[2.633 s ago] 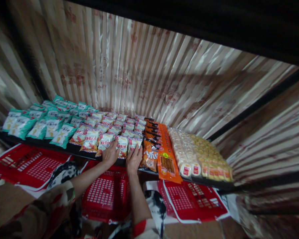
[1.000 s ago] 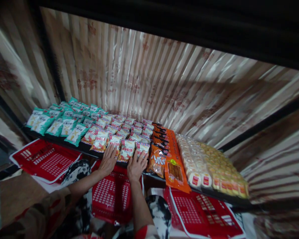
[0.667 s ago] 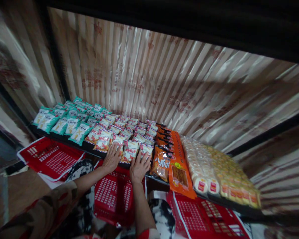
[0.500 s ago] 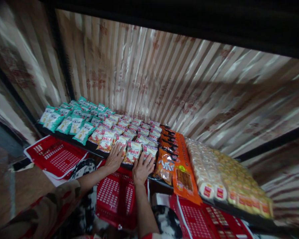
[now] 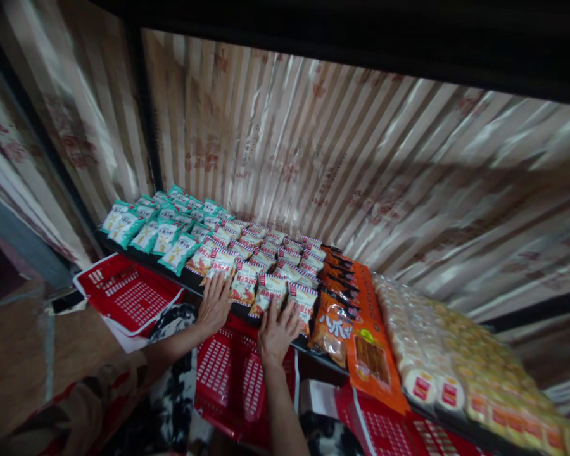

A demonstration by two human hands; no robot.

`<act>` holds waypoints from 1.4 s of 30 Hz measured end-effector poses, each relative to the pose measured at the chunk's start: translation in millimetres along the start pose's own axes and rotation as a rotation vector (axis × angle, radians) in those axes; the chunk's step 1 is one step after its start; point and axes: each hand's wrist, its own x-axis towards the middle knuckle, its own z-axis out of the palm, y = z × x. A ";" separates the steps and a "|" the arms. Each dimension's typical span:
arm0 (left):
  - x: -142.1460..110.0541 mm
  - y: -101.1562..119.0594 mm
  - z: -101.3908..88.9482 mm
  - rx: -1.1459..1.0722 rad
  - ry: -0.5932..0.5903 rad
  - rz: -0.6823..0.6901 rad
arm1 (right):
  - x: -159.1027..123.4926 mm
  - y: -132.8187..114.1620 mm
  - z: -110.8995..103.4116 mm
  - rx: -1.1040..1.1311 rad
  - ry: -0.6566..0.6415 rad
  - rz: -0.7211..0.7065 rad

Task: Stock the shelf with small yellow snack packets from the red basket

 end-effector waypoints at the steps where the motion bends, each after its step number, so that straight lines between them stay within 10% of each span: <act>1: -0.1 -4.2 -0.7 0.012 -0.004 -0.014 | 0.7 -3.9 -0.6 0.011 -0.010 -0.013; 9: -0.2 -17.5 3.7 0.038 -0.036 0.011 | 7.6 -23.2 -8.1 0.063 0.034 -0.101; 20: 14.1 -18.3 4.8 -0.018 0.291 0.043 | 44.2 -34.2 -1.6 0.221 0.236 -0.338; 27: 36.0 -11.5 -24.9 -0.207 0.176 0.223 | 69.1 -65.8 2.1 0.278 0.304 -0.530; 42: 64.5 -24.6 -79.0 -0.329 0.029 0.272 | 99.6 -113.0 -49.3 0.527 0.081 -0.460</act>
